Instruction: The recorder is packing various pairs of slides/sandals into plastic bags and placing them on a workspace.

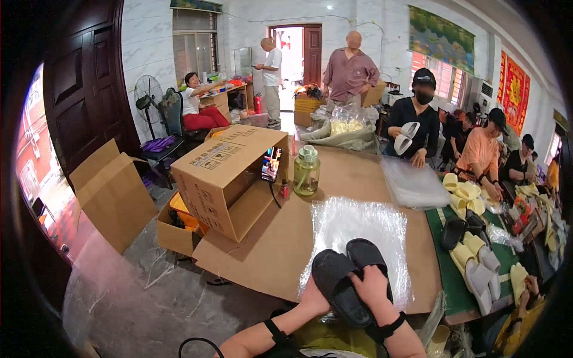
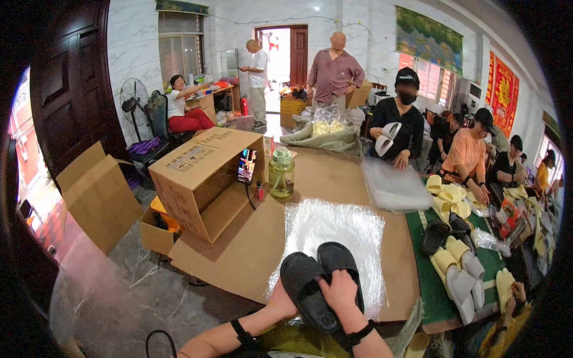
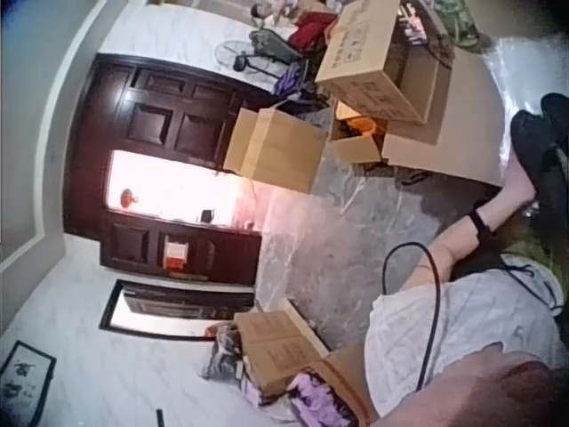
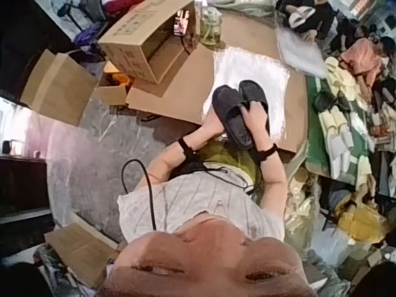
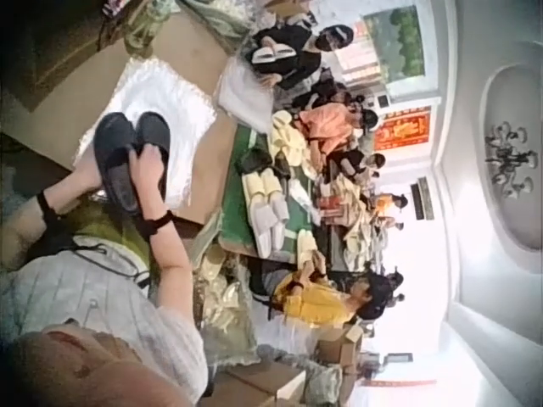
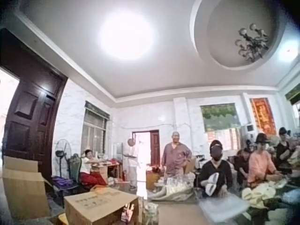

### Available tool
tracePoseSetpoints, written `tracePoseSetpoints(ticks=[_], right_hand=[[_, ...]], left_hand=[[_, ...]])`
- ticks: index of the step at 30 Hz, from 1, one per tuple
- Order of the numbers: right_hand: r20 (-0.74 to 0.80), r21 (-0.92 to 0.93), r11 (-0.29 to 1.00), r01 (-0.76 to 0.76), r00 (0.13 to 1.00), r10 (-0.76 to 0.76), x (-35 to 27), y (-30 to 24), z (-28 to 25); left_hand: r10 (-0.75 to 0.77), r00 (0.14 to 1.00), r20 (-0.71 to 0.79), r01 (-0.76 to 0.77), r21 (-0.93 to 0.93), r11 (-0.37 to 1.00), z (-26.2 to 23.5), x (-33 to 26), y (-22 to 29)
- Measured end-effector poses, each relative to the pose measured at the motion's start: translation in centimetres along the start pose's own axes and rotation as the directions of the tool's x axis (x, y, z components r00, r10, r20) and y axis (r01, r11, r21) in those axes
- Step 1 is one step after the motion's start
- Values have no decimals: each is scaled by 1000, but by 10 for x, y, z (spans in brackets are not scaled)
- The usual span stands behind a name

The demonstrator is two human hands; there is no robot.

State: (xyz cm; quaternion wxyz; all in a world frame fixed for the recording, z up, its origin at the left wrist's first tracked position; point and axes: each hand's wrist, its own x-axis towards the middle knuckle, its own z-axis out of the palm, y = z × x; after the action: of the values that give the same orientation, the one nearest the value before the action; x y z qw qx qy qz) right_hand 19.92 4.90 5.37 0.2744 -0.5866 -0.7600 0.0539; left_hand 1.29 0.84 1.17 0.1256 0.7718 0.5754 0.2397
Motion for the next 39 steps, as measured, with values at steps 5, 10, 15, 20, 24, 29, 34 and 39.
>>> tracePoseSetpoints(ticks=[5,10,15,20,24,29,34,39], right_hand=[[169,-188,982,28,986,4,1,7,18],[37,-63,998,28,999,-26,12,36,15],[-63,-213,962,-173,985,163,3,93,-9],[-181,-219,900,-378,922,343,-24,157,-42],[-346,33,922,-387,861,374,-60,159,-79],[-326,220,891,-398,830,452,-102,133,-111],[-378,282,922,-264,853,360,-130,122,-128],[-372,311,928,-205,872,317,-146,119,-131]], left_hand=[[83,995,-56,-90,-137,986,-20,5,14],[41,998,-47,-30,215,976,3,-1,-4],[109,982,-151,-87,149,985,19,1,-15],[-1,999,42,4,-52,999,12,7,-19],[121,955,272,-81,-152,985,-28,14,-28],[171,948,267,-188,39,981,-41,7,-18],[49,987,151,-85,243,966,-34,18,13],[132,991,-25,-122,247,961,-23,28,22]])
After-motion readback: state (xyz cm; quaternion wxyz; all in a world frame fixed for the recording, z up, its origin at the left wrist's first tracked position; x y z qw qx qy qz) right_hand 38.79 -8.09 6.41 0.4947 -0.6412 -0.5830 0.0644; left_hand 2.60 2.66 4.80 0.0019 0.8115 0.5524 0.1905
